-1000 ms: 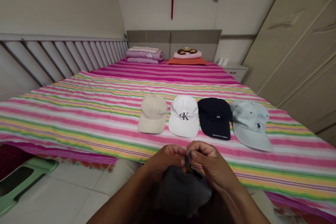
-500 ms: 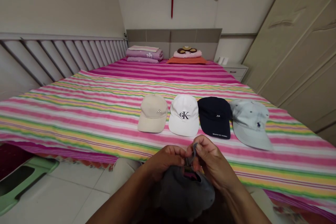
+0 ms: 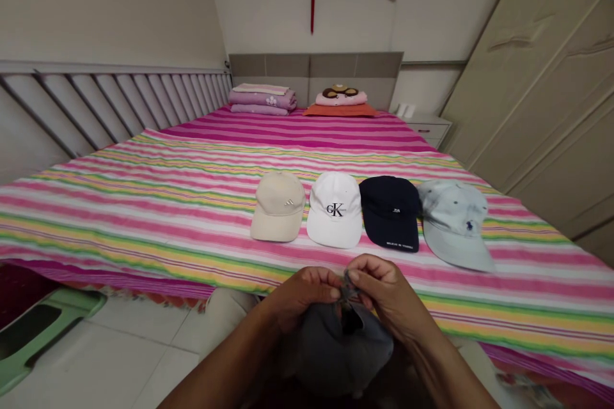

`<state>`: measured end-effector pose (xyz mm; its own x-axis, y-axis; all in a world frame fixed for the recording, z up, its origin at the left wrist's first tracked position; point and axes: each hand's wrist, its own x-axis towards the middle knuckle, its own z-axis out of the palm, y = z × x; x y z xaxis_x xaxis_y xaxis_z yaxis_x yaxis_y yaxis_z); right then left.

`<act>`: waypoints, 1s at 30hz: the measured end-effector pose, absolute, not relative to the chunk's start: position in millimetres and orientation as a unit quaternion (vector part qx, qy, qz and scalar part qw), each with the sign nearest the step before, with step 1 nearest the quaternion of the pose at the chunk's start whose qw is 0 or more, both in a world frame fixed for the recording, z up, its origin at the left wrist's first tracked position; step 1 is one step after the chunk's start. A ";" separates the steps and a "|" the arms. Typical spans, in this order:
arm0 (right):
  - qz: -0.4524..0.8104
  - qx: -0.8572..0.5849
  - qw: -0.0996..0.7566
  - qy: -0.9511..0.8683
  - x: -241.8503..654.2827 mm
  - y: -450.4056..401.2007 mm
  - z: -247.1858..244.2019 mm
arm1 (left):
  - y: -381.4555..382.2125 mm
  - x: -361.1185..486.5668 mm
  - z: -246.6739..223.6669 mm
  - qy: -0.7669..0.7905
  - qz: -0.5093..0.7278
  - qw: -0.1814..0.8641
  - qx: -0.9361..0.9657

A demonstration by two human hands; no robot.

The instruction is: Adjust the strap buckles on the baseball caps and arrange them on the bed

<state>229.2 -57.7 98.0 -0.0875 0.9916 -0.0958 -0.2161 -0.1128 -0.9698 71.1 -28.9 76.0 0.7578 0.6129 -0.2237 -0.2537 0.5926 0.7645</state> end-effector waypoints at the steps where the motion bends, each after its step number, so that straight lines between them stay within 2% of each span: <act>1: 0.601 -0.451 0.494 -0.437 230.2 -57.9 98.6 | -29.0 70.8 76.0 0.240 0.250 0.859 0.376; 19: 0.632 -0.441 0.483 -0.415 227.9 -58.7 97.8 | -32.2 71.2 79.1 0.269 0.285 0.848 0.357; 30: 0.636 -0.436 0.424 -0.476 234.4 -58.5 110.8 | -32.2 70.9 76.5 0.264 0.303 0.836 0.373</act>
